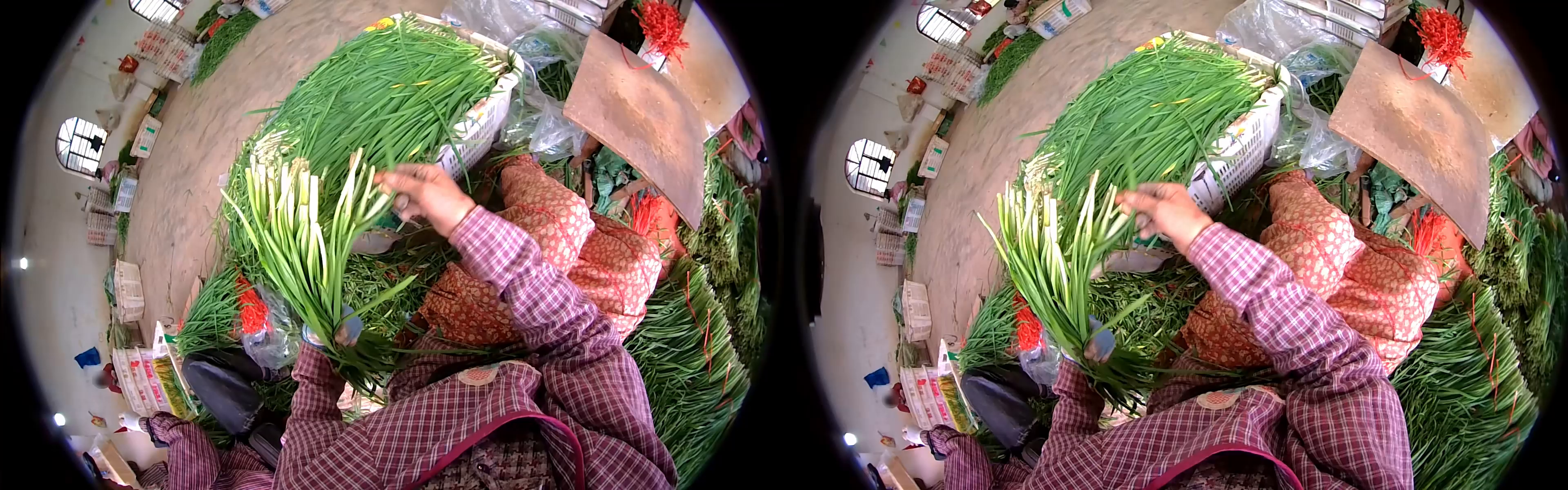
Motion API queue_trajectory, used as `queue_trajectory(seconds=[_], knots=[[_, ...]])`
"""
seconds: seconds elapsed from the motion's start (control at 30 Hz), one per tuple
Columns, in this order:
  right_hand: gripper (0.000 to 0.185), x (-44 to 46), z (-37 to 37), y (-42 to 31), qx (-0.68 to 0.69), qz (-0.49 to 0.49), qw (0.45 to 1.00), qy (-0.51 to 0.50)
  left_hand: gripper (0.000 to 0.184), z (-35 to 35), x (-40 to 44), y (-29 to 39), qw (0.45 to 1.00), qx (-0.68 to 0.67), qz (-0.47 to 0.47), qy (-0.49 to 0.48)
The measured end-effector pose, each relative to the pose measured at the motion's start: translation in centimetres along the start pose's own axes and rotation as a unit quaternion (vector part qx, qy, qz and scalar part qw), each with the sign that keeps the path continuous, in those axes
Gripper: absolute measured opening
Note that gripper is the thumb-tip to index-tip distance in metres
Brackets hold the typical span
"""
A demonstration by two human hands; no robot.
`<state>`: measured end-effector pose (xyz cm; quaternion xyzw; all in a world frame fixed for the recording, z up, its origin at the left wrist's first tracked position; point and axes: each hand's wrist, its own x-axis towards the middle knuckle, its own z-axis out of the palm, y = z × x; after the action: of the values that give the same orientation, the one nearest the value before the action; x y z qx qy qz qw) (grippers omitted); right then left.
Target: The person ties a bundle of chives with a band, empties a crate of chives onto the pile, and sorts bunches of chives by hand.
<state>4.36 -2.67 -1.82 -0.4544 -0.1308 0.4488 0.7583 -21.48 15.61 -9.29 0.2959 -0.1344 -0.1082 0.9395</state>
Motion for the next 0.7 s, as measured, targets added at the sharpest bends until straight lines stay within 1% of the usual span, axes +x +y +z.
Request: queue_trajectory(seconds=[0.07, 0.1, 0.17, 0.23, 0.3, 0.37, 0.43, 0.47, 0.53, 0.57, 0.63, 0.7], knots=[[0.021, 0.3, -1.2, -1.4, 0.073, -0.025, 0.997, 0.02, 0.034, 0.0, -0.2, 0.1, 1.0, -0.003, -0.006, 0.014], [0.02, 0.5, -1.8, -2.1, 0.1, -0.043, 0.994, 0.028, 0.034, 0.2, -0.2, 0.4, 0.999, 0.021, -0.022, 0.019], [0.022, 0.3, -3.1, -3.4, 0.122, -0.06, 0.991, 0.014, 0.035, 0.1, -0.4, 0.5, 0.997, 0.053, -0.052, 0.031], [0.022, 0.0, -3.5, -4.5, 0.106, -0.072, 0.991, 0.031, 0.037, 0.0, -0.3, 0.4, 0.995, 0.062, -0.065, 0.038], [0.024, -0.1, -4.3, -5.0, 0.104, -0.085, 0.991, 0.029, 0.034, -0.4, 0.1, 0.4, 0.993, 0.079, -0.079, 0.032], [0.025, -0.3, -4.6, -5.5, 0.072, -0.117, 0.988, 0.066, 0.034, -0.7, 0.3, 0.4, 0.992, 0.098, -0.076, 0.035], [0.026, -0.7, -4.3, -6.0, 0.052, -0.131, 0.987, 0.072, 0.035, -0.1, 0.9, 0.6, 0.984, 0.125, -0.108, 0.067], [0.025, -1.2, -4.0, -6.3, 0.028, -0.168, 0.982, 0.082, 0.037, 1.1, 0.9, 0.6, 0.975, 0.146, -0.091, 0.138], [0.023, -2.0, -3.1, -6.7, -0.02, -0.232, 0.967, 0.1, 0.035, 1.2, 1.9, 0.9, 0.976, 0.149, -0.093, 0.129], [0.022, -2.4, -2.7, -6.9, -0.016, -0.247, 0.963, 0.11, 0.034, 1.1, 2.0, 0.9, 0.976, 0.153, -0.099, 0.12], [0.022, -2.4, -3.4, -6.9, -0.019, -0.276, 0.951, 0.141, 0.031, 1.1, 1.6, 0.8, 0.977, 0.131, -0.102, 0.134], [0.021, -2.2, -4.5, -7.2, 0.007, -0.266, 0.949, 0.169, 0.029, 1.7, 1.5, 0.6, 0.953, 0.18, -0.11, 0.216]])
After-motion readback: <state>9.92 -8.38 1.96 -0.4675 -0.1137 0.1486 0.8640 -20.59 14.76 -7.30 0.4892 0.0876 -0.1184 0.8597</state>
